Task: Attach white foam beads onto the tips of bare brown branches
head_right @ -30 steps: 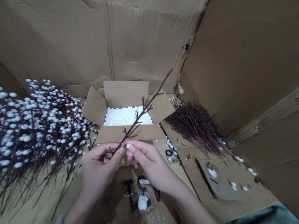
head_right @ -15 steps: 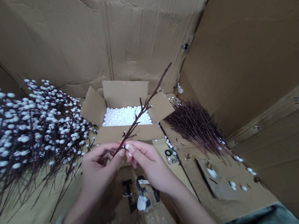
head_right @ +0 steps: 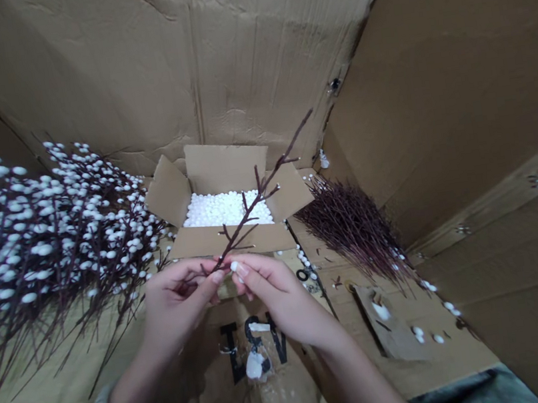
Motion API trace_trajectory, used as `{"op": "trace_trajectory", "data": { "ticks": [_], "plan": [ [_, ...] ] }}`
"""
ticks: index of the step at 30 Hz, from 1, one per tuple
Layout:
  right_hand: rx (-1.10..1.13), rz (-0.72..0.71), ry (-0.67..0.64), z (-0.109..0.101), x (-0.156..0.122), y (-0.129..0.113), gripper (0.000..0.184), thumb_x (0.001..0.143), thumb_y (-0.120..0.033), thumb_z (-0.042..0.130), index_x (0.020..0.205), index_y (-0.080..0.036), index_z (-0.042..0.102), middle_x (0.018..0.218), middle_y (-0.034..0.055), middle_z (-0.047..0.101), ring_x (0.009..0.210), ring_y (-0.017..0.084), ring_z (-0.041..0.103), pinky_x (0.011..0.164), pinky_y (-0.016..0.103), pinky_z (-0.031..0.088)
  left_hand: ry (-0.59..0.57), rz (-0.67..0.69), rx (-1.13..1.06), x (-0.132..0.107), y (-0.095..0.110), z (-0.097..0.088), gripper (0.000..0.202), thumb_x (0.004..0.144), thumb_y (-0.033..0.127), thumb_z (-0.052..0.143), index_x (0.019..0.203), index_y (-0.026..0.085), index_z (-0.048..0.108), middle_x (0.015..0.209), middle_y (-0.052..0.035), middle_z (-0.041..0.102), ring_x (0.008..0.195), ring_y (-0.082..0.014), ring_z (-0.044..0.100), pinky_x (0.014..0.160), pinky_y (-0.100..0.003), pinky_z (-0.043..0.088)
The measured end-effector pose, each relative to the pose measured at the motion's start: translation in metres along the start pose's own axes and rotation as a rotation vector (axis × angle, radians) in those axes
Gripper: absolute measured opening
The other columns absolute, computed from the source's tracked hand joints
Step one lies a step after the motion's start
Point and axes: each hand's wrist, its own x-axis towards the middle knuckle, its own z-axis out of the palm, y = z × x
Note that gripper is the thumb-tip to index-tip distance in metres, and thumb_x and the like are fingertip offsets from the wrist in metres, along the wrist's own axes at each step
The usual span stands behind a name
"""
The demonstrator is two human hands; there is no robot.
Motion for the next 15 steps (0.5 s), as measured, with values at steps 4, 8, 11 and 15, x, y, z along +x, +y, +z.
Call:
{"op": "trace_trajectory", "data": {
  "ticks": [4,8,11,15],
  "plan": [
    [-0.067,-0.014,-0.022,-0.0017,-0.0004,0.0001,0.031,0.091,-0.042,0.049,0.077,-0.018,0.063,0.064,-0.002,0.046,0.061,0.012,0.04,0.058,0.026,0.032,-0.013,-0.027,-0.045,-0.0003,0.0021,0.0007,0.008,0.074,0.013,0.067,0.076,0.017,0.073,0.063,-0.002,0.072,0.047,-0.0092,0.059,0.045,-0.018,0.049],
    [-0.094,-0.02,-0.028,-0.0019,-0.001,-0.0004,0.032,0.091,-0.043,0.048,0.078,-0.018,0.063,0.064,-0.0021,0.045,0.06,0.012,0.039,0.057,0.026,0.032,-0.007,-0.019,-0.012,-0.0003,0.0023,0.0002,0.007,0.074,0.013,0.067,0.076,0.017,0.073,0.062,-0.0019,0.071,0.046,-0.0093,0.058,0.044,-0.018,0.048],
    [-0.091,-0.018,-0.03,-0.0015,-0.0009,-0.0012,0.032,0.09,-0.044,0.048,0.084,-0.018,0.065,0.064,-0.0022,0.044,0.06,0.012,0.039,0.056,0.026,0.033,-0.01,0.002,0.018,0.0004,0.0011,-0.0001,0.007,0.074,0.014,0.067,0.076,0.016,0.073,0.062,-0.0021,0.071,0.046,-0.0096,0.058,0.044,-0.018,0.047],
    [-0.088,-0.014,-0.034,-0.0006,0.0002,-0.0011,0.032,0.09,-0.045,0.048,0.088,-0.018,0.067,0.063,-0.0026,0.043,0.058,0.012,0.038,0.054,0.025,0.032,-0.018,0.003,0.011,0.0013,0.0008,0.0008,0.009,0.075,0.014,0.066,0.078,0.017,0.073,0.063,-0.002,0.072,0.047,-0.0096,0.059,0.045,-0.019,0.046]
  ]
}}
